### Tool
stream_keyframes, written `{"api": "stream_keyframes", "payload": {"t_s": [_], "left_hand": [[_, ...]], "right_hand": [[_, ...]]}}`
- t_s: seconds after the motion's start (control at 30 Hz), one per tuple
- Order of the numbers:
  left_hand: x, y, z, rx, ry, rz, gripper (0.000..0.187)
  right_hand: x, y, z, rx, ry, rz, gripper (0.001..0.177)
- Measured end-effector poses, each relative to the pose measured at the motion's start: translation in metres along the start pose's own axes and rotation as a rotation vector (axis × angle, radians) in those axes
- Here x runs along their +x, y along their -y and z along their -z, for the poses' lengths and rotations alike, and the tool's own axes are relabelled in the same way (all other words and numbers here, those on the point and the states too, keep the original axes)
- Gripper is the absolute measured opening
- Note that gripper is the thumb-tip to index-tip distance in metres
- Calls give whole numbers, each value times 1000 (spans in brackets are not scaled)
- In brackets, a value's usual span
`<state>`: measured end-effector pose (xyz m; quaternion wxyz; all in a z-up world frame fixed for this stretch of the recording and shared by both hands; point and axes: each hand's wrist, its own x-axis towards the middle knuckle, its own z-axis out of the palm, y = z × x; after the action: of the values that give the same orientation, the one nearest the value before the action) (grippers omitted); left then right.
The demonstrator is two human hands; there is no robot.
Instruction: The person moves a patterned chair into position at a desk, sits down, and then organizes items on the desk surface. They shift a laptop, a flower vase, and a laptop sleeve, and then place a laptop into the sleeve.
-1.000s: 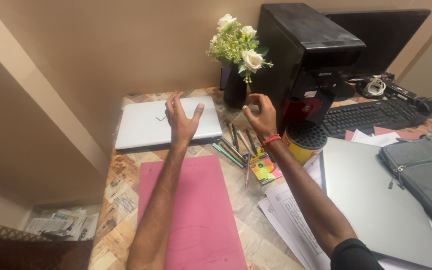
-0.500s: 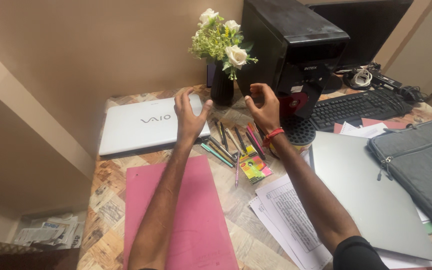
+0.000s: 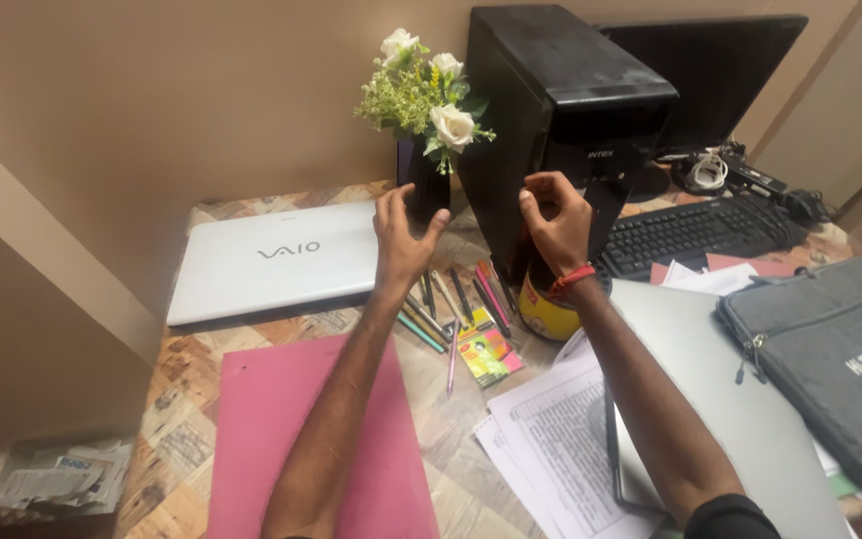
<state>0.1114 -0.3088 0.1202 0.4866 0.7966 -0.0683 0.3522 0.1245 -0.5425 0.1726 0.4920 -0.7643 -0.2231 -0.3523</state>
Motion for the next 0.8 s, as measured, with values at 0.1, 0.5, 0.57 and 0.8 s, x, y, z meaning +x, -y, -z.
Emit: {"api": "stream_keyframes", "payload": {"t_s": [0.1,0.5,0.57,0.8], "left_hand": [[7,-3,-14,-30,8,41,72],[15,-14,-36,36,-50,9,70],[12,-9,-36,37,-70,7,69],[6,-5,-32,17,-93,48,70]], "right_hand": [[4,-7,10,21,8,15,15],[23,-16,30,130,110,50,14],[21,-16,28,133,150,50,14],[22,-16,21,210,211,-8,15]]}}
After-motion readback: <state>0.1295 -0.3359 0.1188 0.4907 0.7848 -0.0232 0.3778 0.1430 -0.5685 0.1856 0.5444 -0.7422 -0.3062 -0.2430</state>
